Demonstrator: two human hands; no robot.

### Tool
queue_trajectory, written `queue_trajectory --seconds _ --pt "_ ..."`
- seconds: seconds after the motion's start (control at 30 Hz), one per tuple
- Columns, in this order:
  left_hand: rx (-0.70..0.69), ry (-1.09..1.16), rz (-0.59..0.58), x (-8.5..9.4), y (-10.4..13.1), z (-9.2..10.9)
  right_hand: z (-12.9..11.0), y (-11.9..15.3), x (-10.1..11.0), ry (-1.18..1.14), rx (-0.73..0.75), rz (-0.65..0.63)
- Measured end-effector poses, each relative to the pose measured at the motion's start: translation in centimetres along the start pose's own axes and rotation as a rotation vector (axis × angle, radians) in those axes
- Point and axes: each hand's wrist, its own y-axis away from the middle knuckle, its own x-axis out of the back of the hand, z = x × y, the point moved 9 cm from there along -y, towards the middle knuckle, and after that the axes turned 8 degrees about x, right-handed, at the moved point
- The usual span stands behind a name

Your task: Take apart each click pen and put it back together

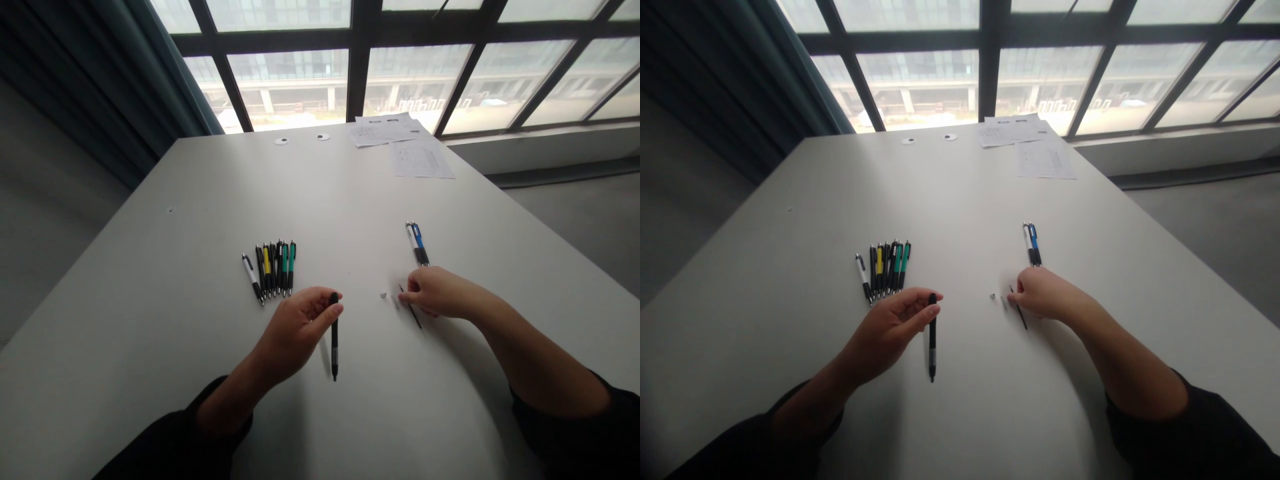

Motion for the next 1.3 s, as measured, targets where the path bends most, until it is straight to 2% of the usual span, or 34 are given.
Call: queue_trajectory --seconds 0.13,0.3,0.4,0.57,0.73,0.93,1.07,1.2,1.3 --pt "0.049 0.03 -0.009 -0.1 -1.2 -2.4 0.3 0.5 0.2 0.003 0.012 0.023" --pt "0.049 -0.015 -0.008 -1.0 -2.5 -4.2 1.7 0.8 -1.1 -0.06 0.054 -0.055" --pt "-0.011 -0.128 0.027 -1.8 -3.4 -3.8 2.0 0.9 -1.7 -0.141 0.099 -0.113" --pt "-0.176 -0.395 0.123 -2.9 -5.1 -2.0 1.8 1.2 -1.5 -0.155 0.123 -0.135" --pt "-0.225 -0.489 0.133 -4.0 -6.3 -1.6 1.5 1.3 -1.3 -0.171 0.122 -0.137" --pt "-0.243 -0.542 0.13 -4.7 -6.3 -1.9 1.5 1.2 -1.4 -0.163 0.138 -0.135" --pt "-0.237 -0.499 0.159 -4.0 -6.1 -1.7 1.6 1.2 -1.5 -0.171 0.149 -0.141" --pt "-0.191 -0.41 0.229 -1.8 -5.9 -1.7 2.1 1.3 -2.0 -0.305 0.153 -0.182" --pt "-0.139 -0.334 0.235 -0.3 -6.0 -2.4 2.7 1.0 -2.5 -0.414 0.162 -0.186"
